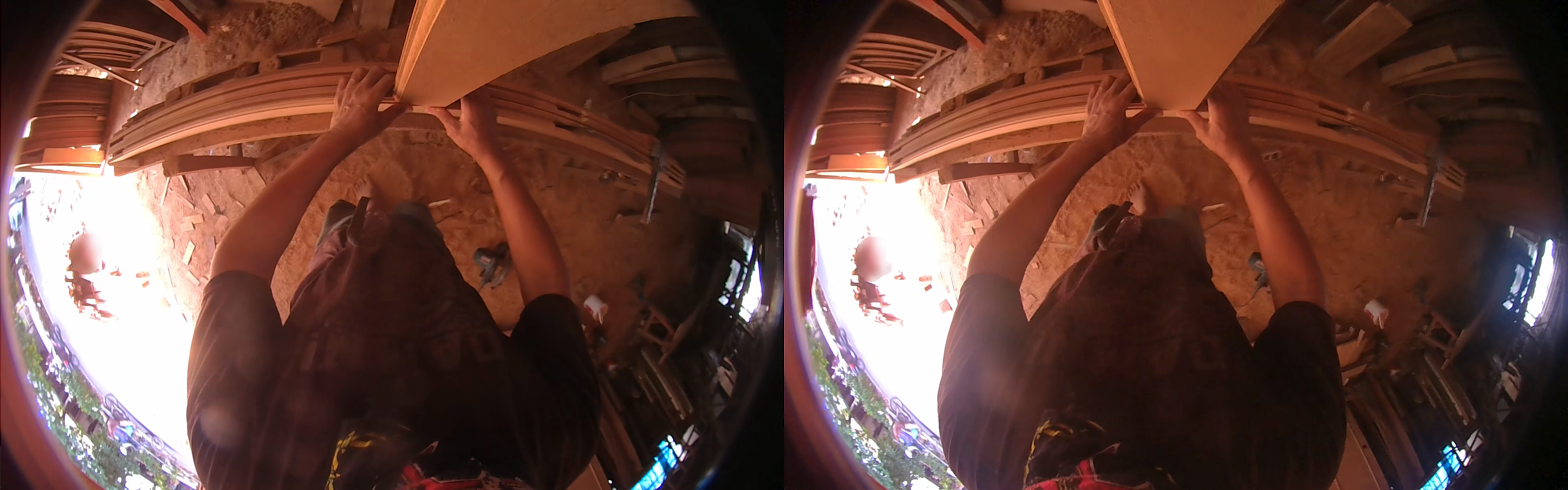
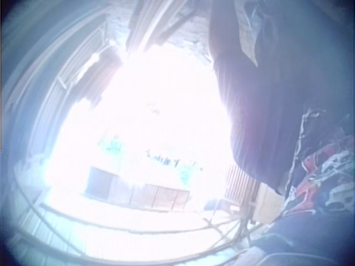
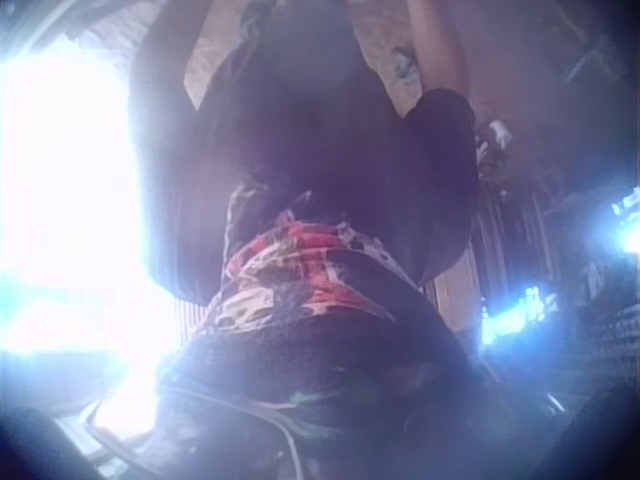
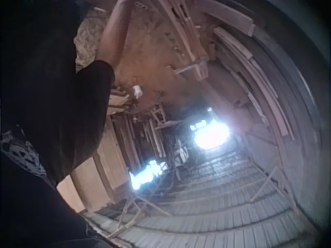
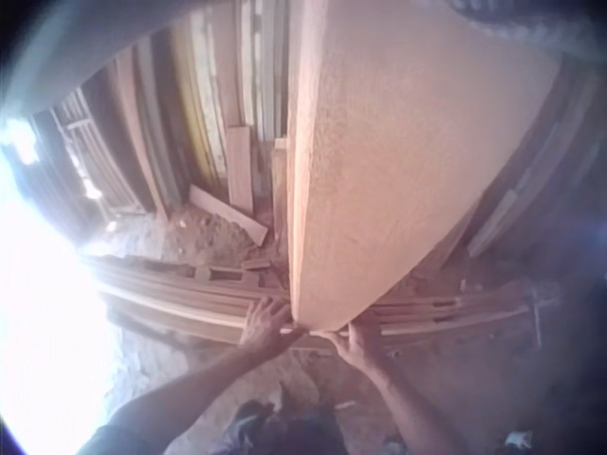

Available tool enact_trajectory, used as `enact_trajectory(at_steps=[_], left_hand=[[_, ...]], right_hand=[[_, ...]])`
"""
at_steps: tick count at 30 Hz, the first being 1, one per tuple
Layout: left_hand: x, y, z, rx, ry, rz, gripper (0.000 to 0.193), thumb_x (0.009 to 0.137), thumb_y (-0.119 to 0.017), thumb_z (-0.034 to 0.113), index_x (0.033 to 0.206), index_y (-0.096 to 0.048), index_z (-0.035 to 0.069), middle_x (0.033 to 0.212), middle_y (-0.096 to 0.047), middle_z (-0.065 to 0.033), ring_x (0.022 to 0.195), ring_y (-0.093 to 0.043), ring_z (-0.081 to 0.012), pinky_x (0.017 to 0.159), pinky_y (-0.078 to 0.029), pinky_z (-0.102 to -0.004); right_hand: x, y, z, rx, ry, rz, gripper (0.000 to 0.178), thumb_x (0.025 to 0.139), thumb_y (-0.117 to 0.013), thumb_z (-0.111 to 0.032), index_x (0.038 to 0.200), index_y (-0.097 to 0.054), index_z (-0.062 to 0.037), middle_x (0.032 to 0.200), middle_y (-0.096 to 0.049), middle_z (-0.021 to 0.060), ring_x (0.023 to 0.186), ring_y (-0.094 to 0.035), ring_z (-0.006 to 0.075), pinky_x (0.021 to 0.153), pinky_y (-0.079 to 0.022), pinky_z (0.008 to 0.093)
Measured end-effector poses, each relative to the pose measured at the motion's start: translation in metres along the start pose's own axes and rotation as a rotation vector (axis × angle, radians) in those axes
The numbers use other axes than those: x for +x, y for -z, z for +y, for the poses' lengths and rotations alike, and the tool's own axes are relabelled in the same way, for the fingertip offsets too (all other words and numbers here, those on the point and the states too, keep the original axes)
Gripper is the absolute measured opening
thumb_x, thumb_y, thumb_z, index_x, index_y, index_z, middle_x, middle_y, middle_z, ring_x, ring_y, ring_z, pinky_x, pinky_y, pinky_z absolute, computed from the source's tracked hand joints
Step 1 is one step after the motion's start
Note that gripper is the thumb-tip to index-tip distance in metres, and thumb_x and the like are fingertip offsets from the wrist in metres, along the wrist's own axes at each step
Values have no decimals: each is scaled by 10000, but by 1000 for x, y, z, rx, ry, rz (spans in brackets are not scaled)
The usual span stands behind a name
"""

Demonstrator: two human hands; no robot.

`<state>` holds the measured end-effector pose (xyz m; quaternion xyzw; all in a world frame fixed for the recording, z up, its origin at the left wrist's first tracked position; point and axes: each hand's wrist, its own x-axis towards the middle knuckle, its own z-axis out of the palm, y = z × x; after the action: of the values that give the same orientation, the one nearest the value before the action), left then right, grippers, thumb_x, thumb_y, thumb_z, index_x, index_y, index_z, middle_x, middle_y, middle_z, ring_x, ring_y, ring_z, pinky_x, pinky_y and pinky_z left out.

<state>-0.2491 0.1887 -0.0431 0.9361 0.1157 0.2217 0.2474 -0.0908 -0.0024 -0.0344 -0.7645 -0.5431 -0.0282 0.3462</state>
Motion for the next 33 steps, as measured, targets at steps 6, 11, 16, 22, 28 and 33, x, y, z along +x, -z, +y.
enact_trajectory(at_steps=[6,11,16,22,28,33], left_hand=[[-4,-9,4,9,44,28,441,782,-872,347,1136,-687,162,1109,-626,7,1131,-552,-247,935,-376,-453],[-1,-11,9,5,113,-49,487,817,-847,359,1220,-685,139,1173,-630,-29,1144,-553,-259,973,-383,-459],[-2,-8,8,-9,98,-62,500,810,-841,364,1214,-680,118,1169,-615,-45,1154,-548,-269,981,-384,-460],[0,-9,0,0,-22,-8,455,839,-812,380,1180,-659,120,1146,-597,-65,1148,-549,-279,986,-397,-457],[-1,-4,9,24,98,-113,427,859,-793,408,1142,-654,121,1160,-608,-71,1129,-552,-289,967,-405,-474],[-7,-7,2,15,49,-77,491,906,-754,452,1250,-657,117,1283,-616,-98,1254,-535,-322,1067,-389,-504]], right_hand=[[23,35,-32,422,-304,-137,362,904,-838,-303,1100,-722,-22,1077,-741,119,1033,-718,302,890,-558,439],[66,97,-75,603,-320,-125,367,897,-866,-266,1094,-720,7,1019,-745,88,968,-728,194,836,-600,363],[75,105,-76,652,-280,-184,349,865,-893,-213,1075,-721,6,996,-740,90,920,-725,182,826,-605,354],[72,103,-75,708,-323,-146,321,867,-892,-213,1044,-727,-2,956,-741,80,898,-723,183,824,-604,350],[82,127,-78,391,-124,-171,314,857,-902,-244,1016,-753,-19,917,-762,88,886,-733,189,811,-602,337],[110,156,-104,637,-114,-94,283,867,-892,-266,944,-771,-22,882,-771,62,837,-739,177,776,-602,296]])
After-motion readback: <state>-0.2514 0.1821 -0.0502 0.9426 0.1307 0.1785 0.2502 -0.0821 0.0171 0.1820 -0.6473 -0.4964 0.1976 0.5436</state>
